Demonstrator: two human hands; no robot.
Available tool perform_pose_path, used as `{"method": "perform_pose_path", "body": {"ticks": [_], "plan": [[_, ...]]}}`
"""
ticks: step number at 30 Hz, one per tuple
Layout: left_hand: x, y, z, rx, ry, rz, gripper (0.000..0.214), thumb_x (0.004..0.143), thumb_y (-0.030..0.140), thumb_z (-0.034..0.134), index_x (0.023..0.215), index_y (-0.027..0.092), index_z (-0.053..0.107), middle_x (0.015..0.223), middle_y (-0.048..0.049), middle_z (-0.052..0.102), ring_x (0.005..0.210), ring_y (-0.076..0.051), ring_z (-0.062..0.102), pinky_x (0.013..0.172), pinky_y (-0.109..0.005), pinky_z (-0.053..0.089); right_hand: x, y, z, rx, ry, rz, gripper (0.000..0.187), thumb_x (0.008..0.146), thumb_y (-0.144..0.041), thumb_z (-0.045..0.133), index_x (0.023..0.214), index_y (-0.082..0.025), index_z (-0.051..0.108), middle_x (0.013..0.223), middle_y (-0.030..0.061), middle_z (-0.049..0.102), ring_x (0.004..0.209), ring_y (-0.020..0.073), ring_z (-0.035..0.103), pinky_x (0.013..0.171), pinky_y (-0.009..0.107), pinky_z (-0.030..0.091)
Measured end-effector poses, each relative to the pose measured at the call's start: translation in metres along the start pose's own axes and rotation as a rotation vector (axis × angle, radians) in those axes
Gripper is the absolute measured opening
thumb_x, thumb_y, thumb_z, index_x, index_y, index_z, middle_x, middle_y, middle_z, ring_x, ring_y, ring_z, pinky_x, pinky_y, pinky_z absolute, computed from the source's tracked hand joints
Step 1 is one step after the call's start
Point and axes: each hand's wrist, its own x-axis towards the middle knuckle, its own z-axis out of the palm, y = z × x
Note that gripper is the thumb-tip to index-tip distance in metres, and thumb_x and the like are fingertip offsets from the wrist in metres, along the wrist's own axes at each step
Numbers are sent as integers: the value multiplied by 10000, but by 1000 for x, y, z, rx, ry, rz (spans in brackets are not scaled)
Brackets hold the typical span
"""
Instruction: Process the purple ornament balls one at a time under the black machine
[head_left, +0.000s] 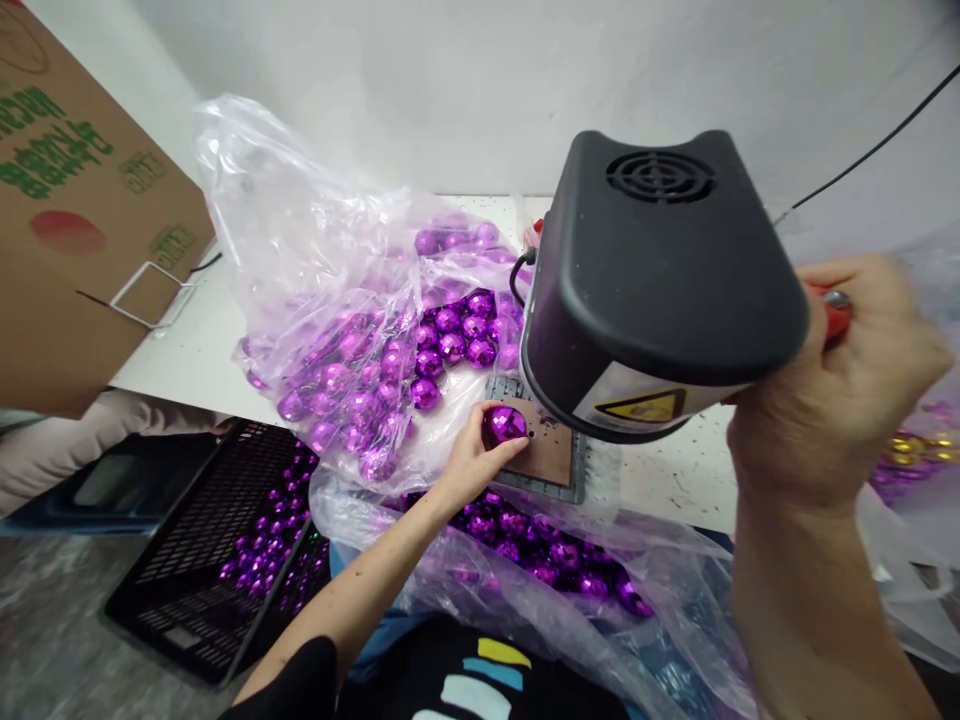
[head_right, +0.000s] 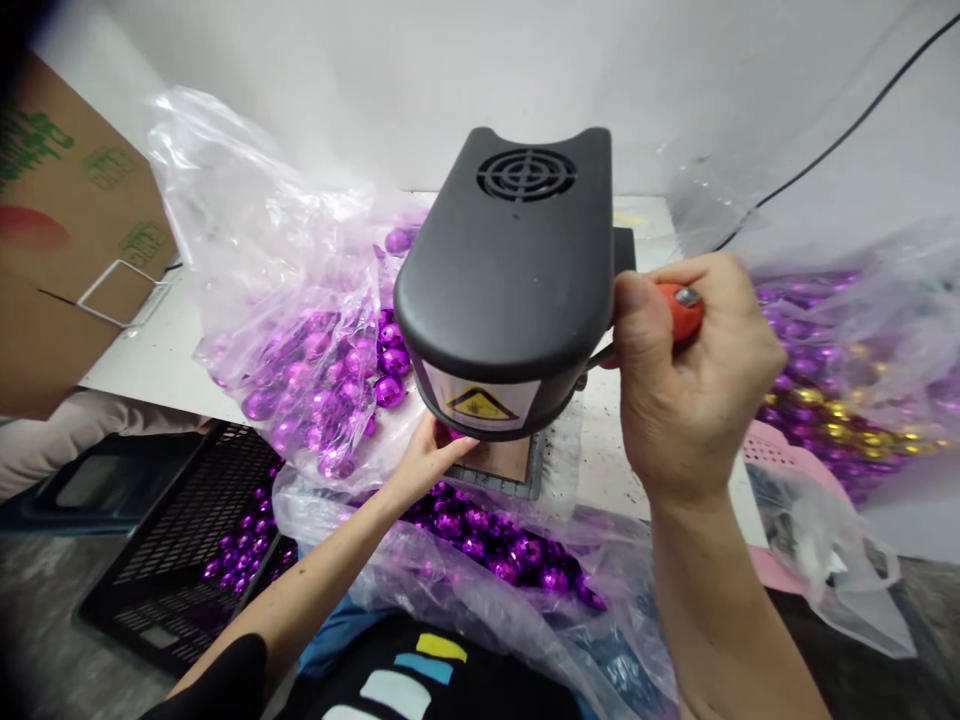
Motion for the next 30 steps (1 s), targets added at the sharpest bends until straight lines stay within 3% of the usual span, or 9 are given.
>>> {"method": "perform_pose_path", "body": {"ticks": [4, 9, 14, 22, 26, 30], "plan": [[2, 2, 0, -103, -20, 13, 669, 764, 417, 784, 1307, 189, 466, 1218, -91, 630, 1137, -242, 609, 980, -375, 495, 0, 1, 0, 24, -15, 25, 462, 898, -572, 550, 842, -121, 630, 596, -48, 504, 496, 17, 450, 520, 189, 365], [3, 8, -5, -89, -155, 13, 547, 866, 488, 665, 1298, 193, 506, 1218, -72, 631, 1200, -259, 569, 1061, -403, 444, -3, 3, 0, 2, -2, 41, 442, 919, -566, 512, 842, -143, 619, 621, -64, 485, 522, 12, 434, 551, 192, 367], [5, 1, -1, 211, -157, 151, 475, 929, 441, 615, 1325, 198, 518, 1305, -102, 606, 1217, -275, 561, 1084, -456, 424, -3, 0, 1, 21, -17, 44, 405, 932, -528, 511, 841, -144, 602, 580, -81, 443, 481, 10, 428, 527, 188, 380], [5, 2, 10, 642, -167, 462, 385, 935, 312, 625, 1279, 179, 516, 1274, -133, 618, 1195, -285, 568, 1043, -472, 457, -1, -3, 1, 44, -34, 42, 461, 923, -581, 505, 839, -137, 594, 559, -87, 413, 483, 3, 426, 542, 179, 392], [1, 4, 16, 699, -136, 471, 436, 903, 282, 669, 1290, 167, 504, 1284, -138, 614, 1202, -293, 560, 1043, -470, 461, -1, -3, 1, 12, -18, 36, 476, 921, -590, 500, 827, -134, 600, 581, -78, 429, 510, 3, 427, 560, 184, 383], [3, 13, 17, 678, -153, 388, 387, 873, 298, 704, 1214, 175, 567, 1257, -125, 634, 1202, -298, 568, 1054, -474, 457, -2, -3, 0, 7, -27, 36, 482, 922, -592, 496, 835, -131, 609, 595, -74, 444, 517, 2, 421, 565, 184, 383]]}}
